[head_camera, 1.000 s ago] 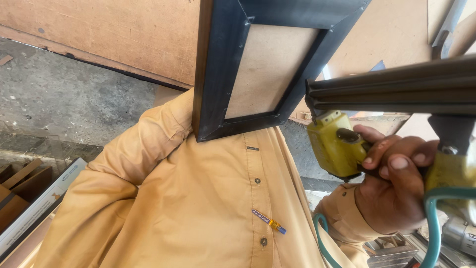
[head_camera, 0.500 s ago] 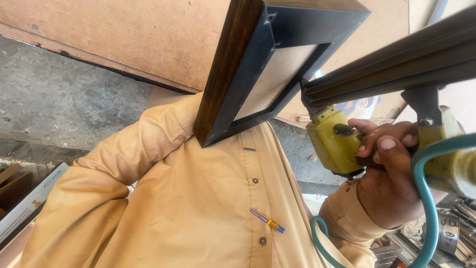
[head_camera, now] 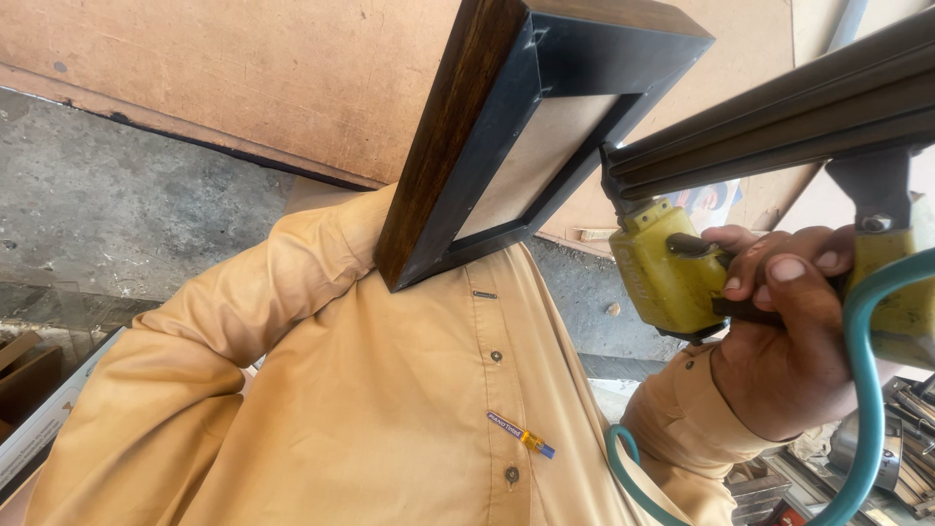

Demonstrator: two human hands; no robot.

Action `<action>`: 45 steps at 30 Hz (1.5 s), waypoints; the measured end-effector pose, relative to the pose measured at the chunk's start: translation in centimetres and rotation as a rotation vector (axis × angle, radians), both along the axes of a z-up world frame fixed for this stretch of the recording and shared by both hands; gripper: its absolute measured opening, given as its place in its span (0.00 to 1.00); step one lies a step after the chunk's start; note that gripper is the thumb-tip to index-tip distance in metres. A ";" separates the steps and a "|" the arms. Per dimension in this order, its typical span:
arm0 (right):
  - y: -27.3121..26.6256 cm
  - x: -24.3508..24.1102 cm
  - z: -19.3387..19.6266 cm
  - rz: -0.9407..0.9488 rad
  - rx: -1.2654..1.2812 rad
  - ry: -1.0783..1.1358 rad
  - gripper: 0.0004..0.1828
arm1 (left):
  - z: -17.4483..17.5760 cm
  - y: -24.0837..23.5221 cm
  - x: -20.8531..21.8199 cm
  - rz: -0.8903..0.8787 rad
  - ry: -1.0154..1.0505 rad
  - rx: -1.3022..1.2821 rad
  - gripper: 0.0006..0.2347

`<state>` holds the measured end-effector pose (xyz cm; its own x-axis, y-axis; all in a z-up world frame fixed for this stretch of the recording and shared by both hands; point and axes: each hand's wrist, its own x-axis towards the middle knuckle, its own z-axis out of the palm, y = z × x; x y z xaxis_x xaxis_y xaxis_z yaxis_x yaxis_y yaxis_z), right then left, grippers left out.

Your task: The person assembles a picture frame by inserting a printed portrait into a black frame, then uses a pneumatic nail gun to secure the frame's back panel. The person then uses pliers to remove staples from the back of a white frame.

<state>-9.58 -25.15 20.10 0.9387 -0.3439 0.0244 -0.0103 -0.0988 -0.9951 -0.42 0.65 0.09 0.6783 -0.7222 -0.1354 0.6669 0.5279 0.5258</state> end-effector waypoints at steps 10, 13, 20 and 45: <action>-3.1 0.4 0.6 0.080 0.070 0.024 0.07 | -0.2 0.2 -0.5 -0.011 0.017 0.007 0.35; -3.3 0.5 0.6 0.092 0.075 0.014 0.07 | -0.3 0.3 -0.5 -0.021 0.020 0.011 0.35; -3.6 0.5 0.6 0.108 0.082 0.009 0.07 | -0.5 0.5 -0.7 -0.025 0.021 0.017 0.35; -4.2 -0.4 0.6 0.134 0.087 0.026 0.06 | -1.3 0.8 -1.3 -0.030 0.029 0.029 0.34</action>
